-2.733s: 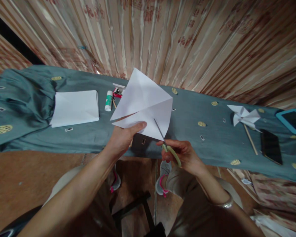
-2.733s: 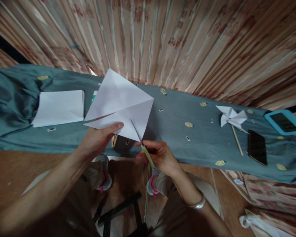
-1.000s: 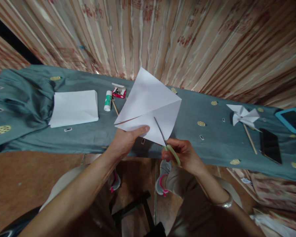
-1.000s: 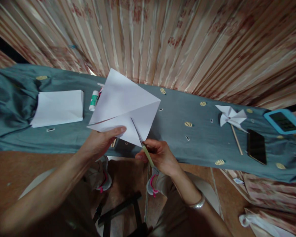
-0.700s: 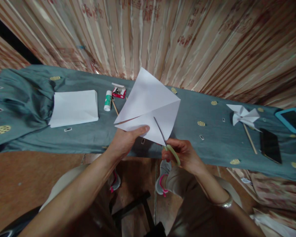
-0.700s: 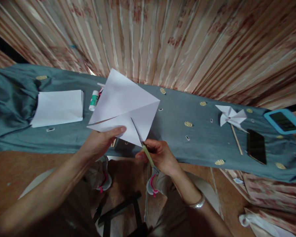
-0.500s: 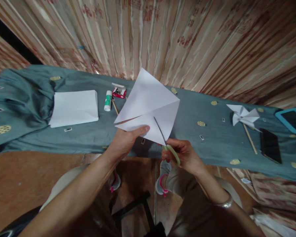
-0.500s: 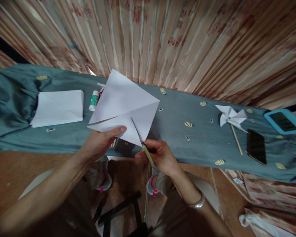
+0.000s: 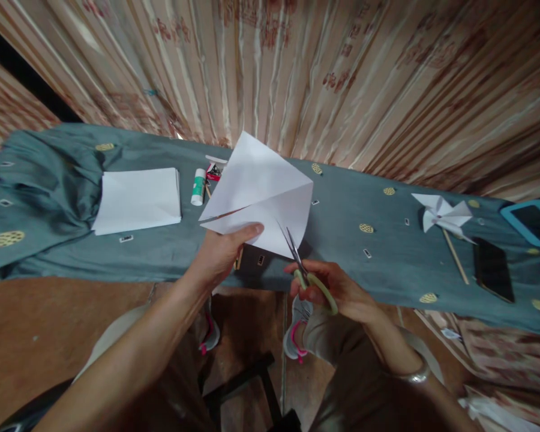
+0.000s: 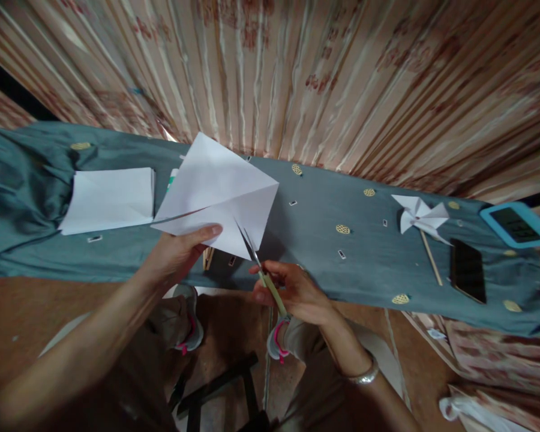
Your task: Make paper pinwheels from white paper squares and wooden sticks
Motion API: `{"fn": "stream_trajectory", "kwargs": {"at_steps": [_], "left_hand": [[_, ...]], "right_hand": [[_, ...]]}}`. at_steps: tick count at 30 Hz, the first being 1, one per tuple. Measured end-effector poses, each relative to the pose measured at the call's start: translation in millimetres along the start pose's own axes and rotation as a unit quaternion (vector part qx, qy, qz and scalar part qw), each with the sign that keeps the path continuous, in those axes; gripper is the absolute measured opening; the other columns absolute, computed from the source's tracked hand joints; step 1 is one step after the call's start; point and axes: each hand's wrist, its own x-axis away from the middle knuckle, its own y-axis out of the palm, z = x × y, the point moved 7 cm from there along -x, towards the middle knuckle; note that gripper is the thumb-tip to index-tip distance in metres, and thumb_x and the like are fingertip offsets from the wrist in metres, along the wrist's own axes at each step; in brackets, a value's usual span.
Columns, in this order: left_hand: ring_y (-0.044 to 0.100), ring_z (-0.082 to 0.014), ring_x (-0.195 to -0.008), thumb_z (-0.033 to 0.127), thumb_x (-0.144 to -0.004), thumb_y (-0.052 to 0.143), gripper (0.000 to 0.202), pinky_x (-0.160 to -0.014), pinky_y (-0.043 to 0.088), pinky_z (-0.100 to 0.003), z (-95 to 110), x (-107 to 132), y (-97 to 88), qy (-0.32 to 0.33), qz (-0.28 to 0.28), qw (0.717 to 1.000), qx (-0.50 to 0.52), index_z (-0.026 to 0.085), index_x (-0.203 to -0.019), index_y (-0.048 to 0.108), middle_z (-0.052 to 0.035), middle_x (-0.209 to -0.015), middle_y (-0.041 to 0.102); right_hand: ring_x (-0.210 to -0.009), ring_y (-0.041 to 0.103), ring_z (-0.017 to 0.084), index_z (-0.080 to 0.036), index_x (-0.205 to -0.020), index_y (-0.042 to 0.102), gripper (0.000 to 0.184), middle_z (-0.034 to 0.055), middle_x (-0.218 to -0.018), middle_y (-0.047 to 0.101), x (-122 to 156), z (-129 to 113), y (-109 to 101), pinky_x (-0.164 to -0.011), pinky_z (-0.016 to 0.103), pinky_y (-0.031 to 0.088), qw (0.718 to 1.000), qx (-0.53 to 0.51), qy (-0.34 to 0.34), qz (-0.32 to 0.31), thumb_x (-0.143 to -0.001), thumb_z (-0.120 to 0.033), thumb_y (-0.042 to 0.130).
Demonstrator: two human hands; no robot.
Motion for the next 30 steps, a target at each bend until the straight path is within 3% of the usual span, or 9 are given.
{"fn": "stream_trajectory", "kwargs": {"at_steps": [4,7,11,13,16,21,25,28,30], "left_hand": [[0.065,-0.0260,-0.100,0.022,-0.058,0.079,0.044,-0.090,0.051,-0.037,5,-5,-3.9,0.010,-0.005,1.000,0.019,0.020,-0.101,0.067,-0.0036,-0.090,0.074],[0.066,-0.0254,-0.100,0.020,-0.058,0.078,0.046,-0.090,0.050,-0.037,5,-3,-4.9,0.008,-0.015,1.000,0.025,0.020,-0.102,0.067,-0.0044,-0.091,0.074],[0.066,-0.0295,-0.100,0.020,-0.054,0.080,0.046,-0.088,0.050,-0.040,-6,6,-0.8,-0.049,-0.035,0.998,0.000,0.019,-0.098,0.069,-0.0068,-0.092,0.075],[0.066,-0.0309,-0.100,0.020,-0.053,0.080,0.043,-0.087,0.051,-0.041,-14,14,4.1,-0.085,-0.055,0.995,-0.010,0.020,-0.094,0.070,-0.0066,-0.093,0.075],[0.068,-0.0300,-0.092,0.019,-0.053,0.076,0.032,-0.084,0.051,-0.042,-27,24,10.1,-0.133,-0.081,0.988,-0.022,0.019,-0.085,0.070,-0.0058,-0.089,0.076],[0.068,-0.0275,-0.084,0.017,-0.052,0.073,0.028,-0.078,0.052,-0.037,-36,28,12.1,-0.152,-0.103,0.982,-0.054,0.019,-0.079,0.071,-0.0047,-0.081,0.075],[0.068,-0.0264,-0.078,0.019,-0.050,0.073,0.029,-0.074,0.052,-0.037,-41,31,12.5,-0.171,-0.113,0.976,-0.067,0.018,-0.079,0.070,-0.0055,-0.079,0.074],[0.067,-0.0256,-0.073,0.020,-0.051,0.075,0.031,-0.069,0.052,-0.037,-48,35,14.8,-0.187,-0.126,0.971,-0.080,0.016,-0.081,0.069,-0.0080,-0.082,0.074],[0.067,-0.0262,-0.073,0.019,-0.052,0.076,0.031,-0.069,0.052,-0.037,-46,34,16.8,-0.162,-0.122,0.977,-0.066,0.016,-0.081,0.069,-0.0085,-0.082,0.074]], "right_hand": [[-0.065,0.057,0.016,-0.016,-0.105,0.063,0.065,0.0042,-0.077,0.065,11,-9,-27,-0.059,0.029,0.045,0.999,0.012,-0.038,0.016,-0.064,-0.065,0.074],[-0.066,0.057,0.016,-0.015,-0.105,0.064,0.067,0.0073,-0.082,0.068,16,-12,-55,-0.060,0.029,0.046,0.992,0.027,-0.078,0.091,-0.067,-0.069,0.070],[-0.072,0.062,0.018,-0.017,-0.106,0.065,0.061,0.0091,-0.090,0.071,19,-12,-84,-0.061,0.029,0.046,0.964,-0.001,-0.140,0.228,-0.071,-0.066,0.068],[-0.075,0.063,0.018,-0.019,-0.106,0.065,0.057,0.0066,-0.089,0.071,17,-11,-92,-0.064,0.028,0.047,0.948,-0.019,-0.162,0.273,-0.071,-0.064,0.070],[-0.070,0.063,0.016,-0.020,-0.101,0.066,0.057,0.0030,-0.083,0.071,10,-9,-95,-0.063,0.027,0.047,0.946,-0.014,-0.155,0.286,-0.065,-0.063,0.075],[-0.067,0.061,0.014,-0.022,-0.094,0.068,0.049,0.0012,-0.081,0.071,13,-13,-108,-0.065,0.027,0.050,0.924,0.010,-0.160,0.348,-0.061,-0.055,0.081],[-0.070,0.062,0.014,-0.022,-0.093,0.069,0.047,0.0003,-0.080,0.071,13,-21,-102,-0.063,0.025,0.050,0.939,0.012,-0.173,0.297,-0.058,-0.050,0.084],[-0.058,0.058,0.012,-0.020,-0.090,0.069,0.048,-0.0022,-0.069,0.069,9,-19,-90,-0.052,0.023,0.046,0.963,-0.004,-0.135,0.234,-0.053,-0.044,0.087],[-0.053,0.056,0.011,-0.019,-0.087,0.068,0.048,-0.0030,-0.066,0.068,5,-16,-81,-0.048,0.022,0.043,0.970,-0.022,-0.107,0.215,-0.048,-0.038,0.089]]}}
